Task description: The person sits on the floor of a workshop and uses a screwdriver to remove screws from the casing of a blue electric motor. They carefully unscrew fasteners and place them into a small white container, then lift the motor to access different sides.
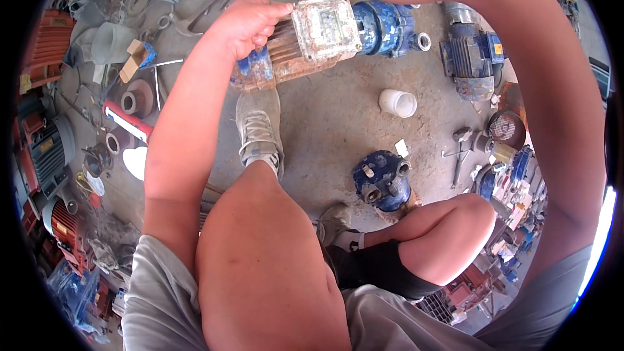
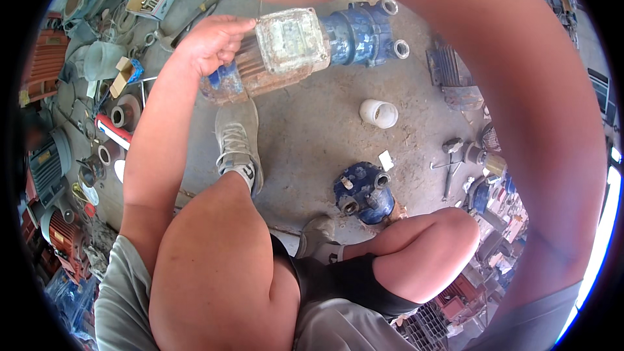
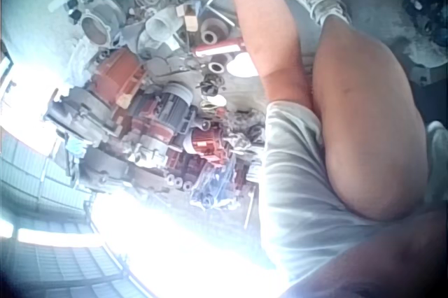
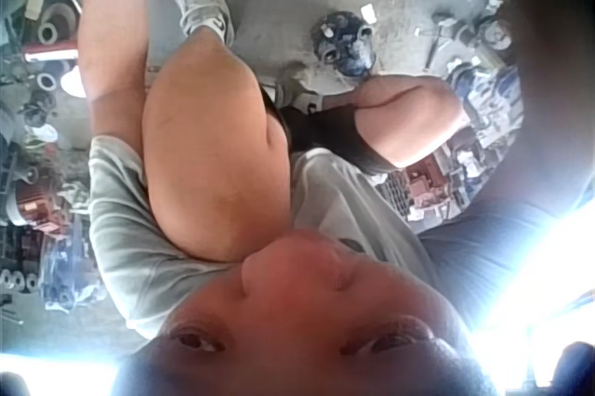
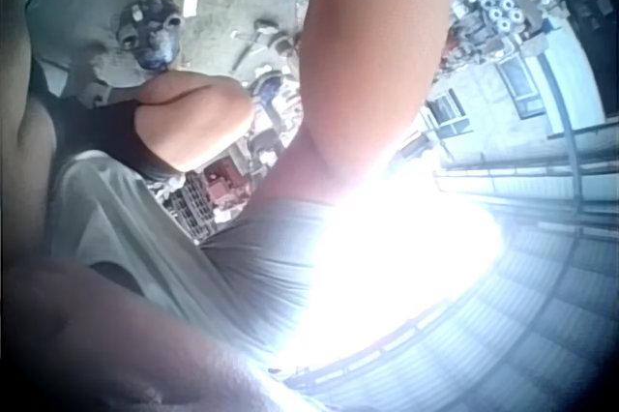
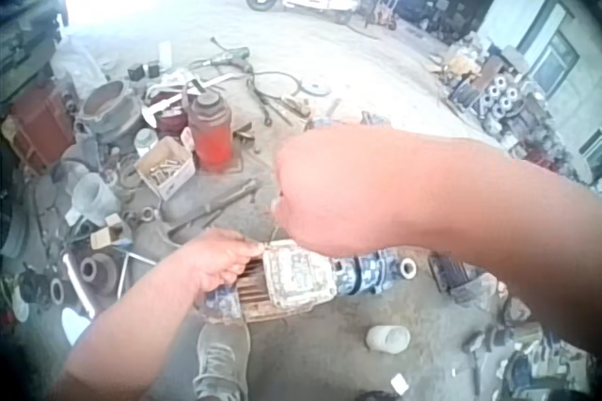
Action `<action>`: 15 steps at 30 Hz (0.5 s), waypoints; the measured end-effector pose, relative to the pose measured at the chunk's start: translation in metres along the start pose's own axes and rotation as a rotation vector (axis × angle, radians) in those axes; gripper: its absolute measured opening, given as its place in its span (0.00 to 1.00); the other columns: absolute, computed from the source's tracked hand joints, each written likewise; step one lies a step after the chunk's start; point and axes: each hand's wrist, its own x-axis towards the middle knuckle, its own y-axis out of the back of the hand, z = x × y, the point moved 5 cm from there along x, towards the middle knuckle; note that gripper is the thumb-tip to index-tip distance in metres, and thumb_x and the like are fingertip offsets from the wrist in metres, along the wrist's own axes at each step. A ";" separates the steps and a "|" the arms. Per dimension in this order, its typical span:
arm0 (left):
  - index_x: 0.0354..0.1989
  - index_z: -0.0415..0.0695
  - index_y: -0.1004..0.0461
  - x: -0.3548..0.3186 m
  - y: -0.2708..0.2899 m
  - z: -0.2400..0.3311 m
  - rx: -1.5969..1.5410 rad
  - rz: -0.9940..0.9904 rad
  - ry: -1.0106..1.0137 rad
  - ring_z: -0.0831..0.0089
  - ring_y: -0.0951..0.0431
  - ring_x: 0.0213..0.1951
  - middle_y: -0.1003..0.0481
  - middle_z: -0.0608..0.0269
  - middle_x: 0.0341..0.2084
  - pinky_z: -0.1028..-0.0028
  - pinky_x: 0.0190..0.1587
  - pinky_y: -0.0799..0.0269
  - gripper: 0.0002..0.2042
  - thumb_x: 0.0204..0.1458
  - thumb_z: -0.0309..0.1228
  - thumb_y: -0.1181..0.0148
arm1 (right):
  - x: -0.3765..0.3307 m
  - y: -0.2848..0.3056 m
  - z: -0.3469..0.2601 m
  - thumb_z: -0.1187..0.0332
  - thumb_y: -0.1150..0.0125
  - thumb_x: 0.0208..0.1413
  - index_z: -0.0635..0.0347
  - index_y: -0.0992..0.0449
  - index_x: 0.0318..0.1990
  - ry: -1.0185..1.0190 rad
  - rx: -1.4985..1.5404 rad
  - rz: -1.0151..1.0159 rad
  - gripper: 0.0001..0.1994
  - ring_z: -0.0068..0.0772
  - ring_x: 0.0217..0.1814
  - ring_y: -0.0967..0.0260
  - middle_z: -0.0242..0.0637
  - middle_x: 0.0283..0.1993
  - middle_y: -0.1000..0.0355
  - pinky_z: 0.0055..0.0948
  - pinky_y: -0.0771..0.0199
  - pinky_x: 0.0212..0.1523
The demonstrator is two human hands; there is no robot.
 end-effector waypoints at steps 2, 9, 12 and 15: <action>0.34 0.46 0.27 0.004 -0.002 0.000 -0.011 -0.011 -0.008 0.85 0.48 0.19 0.41 0.80 0.18 0.77 0.20 0.55 0.10 0.59 0.33 0.30 | -0.008 -0.001 0.003 0.58 0.48 0.69 0.71 0.18 0.37 0.057 0.012 0.041 0.21 0.62 0.44 0.22 0.58 0.39 0.20 0.51 0.21 0.48; 0.34 0.47 0.28 0.000 0.000 0.001 0.028 0.005 -0.007 0.85 0.48 0.19 0.42 0.80 0.19 0.77 0.20 0.55 0.10 0.59 0.34 0.31 | -0.001 0.000 -0.006 0.60 0.49 0.69 0.74 0.20 0.40 0.032 0.002 0.104 0.21 0.61 0.45 0.22 0.58 0.40 0.20 0.50 0.21 0.49; 0.34 0.47 0.28 0.000 -0.001 0.000 0.018 -0.003 -0.009 0.85 0.48 0.19 0.42 0.80 0.19 0.77 0.20 0.55 0.10 0.59 0.34 0.31 | -0.007 -0.001 -0.006 0.59 0.49 0.70 0.73 0.20 0.40 0.039 0.004 0.150 0.21 0.60 0.45 0.22 0.57 0.40 0.20 0.50 0.21 0.49; 0.34 0.47 0.28 0.003 0.000 0.000 0.009 -0.007 -0.007 0.85 0.48 0.19 0.42 0.80 0.19 0.77 0.20 0.55 0.10 0.59 0.34 0.31 | -0.007 0.002 -0.011 0.58 0.50 0.69 0.72 0.20 0.41 -0.005 -0.073 0.127 0.21 0.60 0.46 0.22 0.57 0.41 0.20 0.51 0.21 0.50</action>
